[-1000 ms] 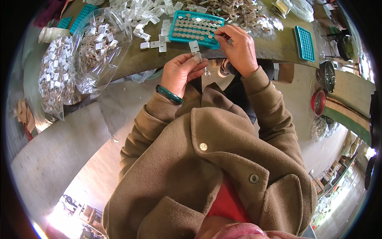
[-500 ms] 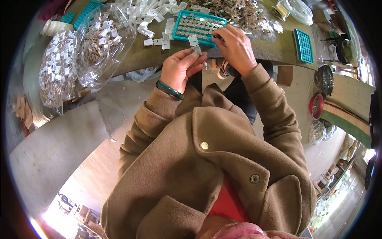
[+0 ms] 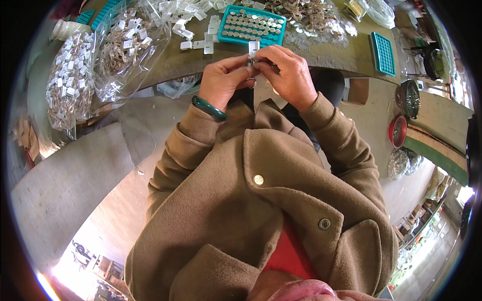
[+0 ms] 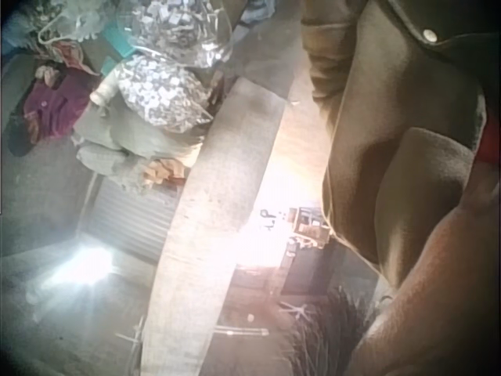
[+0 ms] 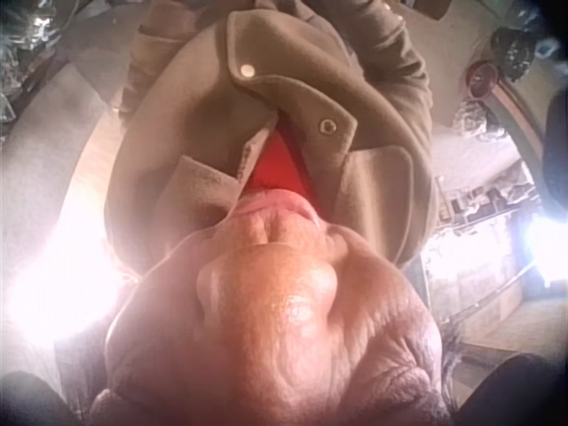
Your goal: The person repeatedly picks small white plastic housings and metallic pins from a table, inserts the pins into the housings, and places the assembled units into a teal tray. The person also uses a red light to inspect the components during assembly.
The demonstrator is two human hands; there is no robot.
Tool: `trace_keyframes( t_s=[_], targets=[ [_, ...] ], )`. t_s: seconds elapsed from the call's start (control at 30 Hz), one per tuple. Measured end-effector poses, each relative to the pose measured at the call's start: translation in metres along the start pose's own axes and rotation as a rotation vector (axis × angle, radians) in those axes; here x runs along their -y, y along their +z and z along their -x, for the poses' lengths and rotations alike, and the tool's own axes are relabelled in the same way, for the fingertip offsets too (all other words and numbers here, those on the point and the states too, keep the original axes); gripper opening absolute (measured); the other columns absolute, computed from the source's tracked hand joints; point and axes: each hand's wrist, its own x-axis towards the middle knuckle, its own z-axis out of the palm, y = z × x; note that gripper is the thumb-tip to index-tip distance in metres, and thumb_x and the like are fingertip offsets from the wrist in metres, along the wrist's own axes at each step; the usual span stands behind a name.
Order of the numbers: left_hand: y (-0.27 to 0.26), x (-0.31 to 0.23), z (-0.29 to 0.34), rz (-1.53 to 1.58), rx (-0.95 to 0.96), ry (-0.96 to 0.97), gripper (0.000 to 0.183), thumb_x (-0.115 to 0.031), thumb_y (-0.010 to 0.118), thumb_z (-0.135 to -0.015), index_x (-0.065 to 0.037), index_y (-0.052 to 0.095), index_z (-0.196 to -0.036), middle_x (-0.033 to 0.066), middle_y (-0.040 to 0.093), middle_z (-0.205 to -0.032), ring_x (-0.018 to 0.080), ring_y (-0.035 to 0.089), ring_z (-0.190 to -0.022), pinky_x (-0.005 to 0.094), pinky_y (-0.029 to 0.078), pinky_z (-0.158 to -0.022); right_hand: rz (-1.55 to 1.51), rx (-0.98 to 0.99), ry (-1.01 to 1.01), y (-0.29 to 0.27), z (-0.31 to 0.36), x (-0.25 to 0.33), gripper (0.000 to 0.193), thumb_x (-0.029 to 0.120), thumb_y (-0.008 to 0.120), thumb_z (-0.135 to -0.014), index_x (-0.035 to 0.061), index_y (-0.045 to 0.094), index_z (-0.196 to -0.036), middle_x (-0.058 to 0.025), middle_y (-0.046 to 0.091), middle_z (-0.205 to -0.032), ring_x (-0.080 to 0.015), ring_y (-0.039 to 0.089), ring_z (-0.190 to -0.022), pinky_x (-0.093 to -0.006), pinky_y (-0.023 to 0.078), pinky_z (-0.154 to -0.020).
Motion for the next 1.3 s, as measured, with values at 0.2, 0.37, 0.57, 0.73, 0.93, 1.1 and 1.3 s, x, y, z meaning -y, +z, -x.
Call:
trace_keyframes(
  t_s=[0.2,0.37,0.57,0.73,0.93,1.1,1.3],
  targets=[
    [-0.008,0.003,-0.002,0.055,-0.009,-0.094,0.031,-0.006,0.063,-0.093,0.001,0.061,-0.122,0.0111,0.068,-0.11,0.0174,0.069,-0.096,0.0228,0.058,-0.078,0.037,-0.009,-0.042,0.006,0.003,-0.005,0.01,0.004,0.067,-0.082,0.0045,0.07,-0.091,-0.0111,0.067,-0.083,-0.0313,0.065,-0.076,-0.0372,0.053,-0.067],
    [-0.007,0.007,-0.008,0.175,-0.113,-0.106,0.024,-0.011,0.064,-0.094,0.0,0.064,-0.115,0.0103,0.07,-0.103,0.0143,0.069,-0.092,0.0212,0.058,-0.074,-0.241,-0.008,0.211,0.001,-0.009,-0.011,0.011,0.002,0.066,-0.083,0.0016,0.071,-0.093,-0.0132,0.068,-0.085,-0.0303,0.067,-0.077,-0.0353,0.054,-0.066],
    [-0.011,-0.003,-0.014,0.094,-0.126,-0.101,0.021,-0.016,0.063,-0.095,-0.002,0.066,-0.11,0.0084,0.072,-0.098,0.0104,0.069,-0.084,0.0189,0.056,-0.065,0.173,-0.127,-0.011,0.006,-0.033,-0.032,0.01,0.007,0.065,-0.085,0.0063,0.068,-0.095,-0.0104,0.06,-0.087,-0.0319,0.063,-0.075,-0.0385,0.053,-0.065],
    [-0.006,-0.004,-0.012,0.091,-0.189,-0.1,0.02,-0.015,0.063,-0.095,-0.002,0.066,-0.109,0.0089,0.071,-0.1,0.0111,0.07,-0.087,0.0191,0.057,-0.066,0.267,-0.09,-0.065,0.016,-0.032,-0.039,0.006,0.009,0.065,-0.085,0.0076,0.064,-0.09,-0.0101,0.058,-0.088,-0.0335,0.063,-0.075,-0.0415,0.052,-0.063],
    [-0.005,-0.006,-0.009,0.164,-0.141,-0.027,0.023,-0.011,0.062,-0.095,0.001,0.063,-0.115,0.0118,0.07,-0.107,0.0153,0.069,-0.096,0.022,0.058,-0.075,0.32,-0.065,-0.109,0.011,-0.033,-0.037,0.007,0.008,0.064,-0.084,0.0077,0.063,-0.092,-0.0104,0.06,-0.086,-0.0345,0.063,-0.075,-0.0412,0.053,-0.064],
    [-0.005,-0.007,-0.003,0.159,-0.082,-0.001,0.027,-0.008,0.061,-0.095,0.003,0.06,-0.119,0.0127,0.069,-0.107,0.0171,0.069,-0.098,0.024,0.059,-0.079,-0.056,-0.113,0.023,0.004,-0.027,-0.021,0.018,0.0,0.067,-0.082,0.0043,0.064,-0.099,-0.0094,0.065,-0.087,-0.0245,0.067,-0.077,-0.0324,0.054,-0.068],
    [0.004,-0.005,0.003,0.127,-0.067,-0.012,0.025,-0.009,0.065,-0.093,0.002,0.064,-0.115,0.0094,0.07,-0.103,0.0147,0.069,-0.091,0.0235,0.059,-0.077,-0.213,-0.14,0.024,0.009,-0.013,0.001,0.018,-0.003,0.068,-0.081,0.0027,0.064,-0.097,-0.0086,0.065,-0.087,-0.022,0.066,-0.078,-0.0313,0.054,-0.071]
  ],
)
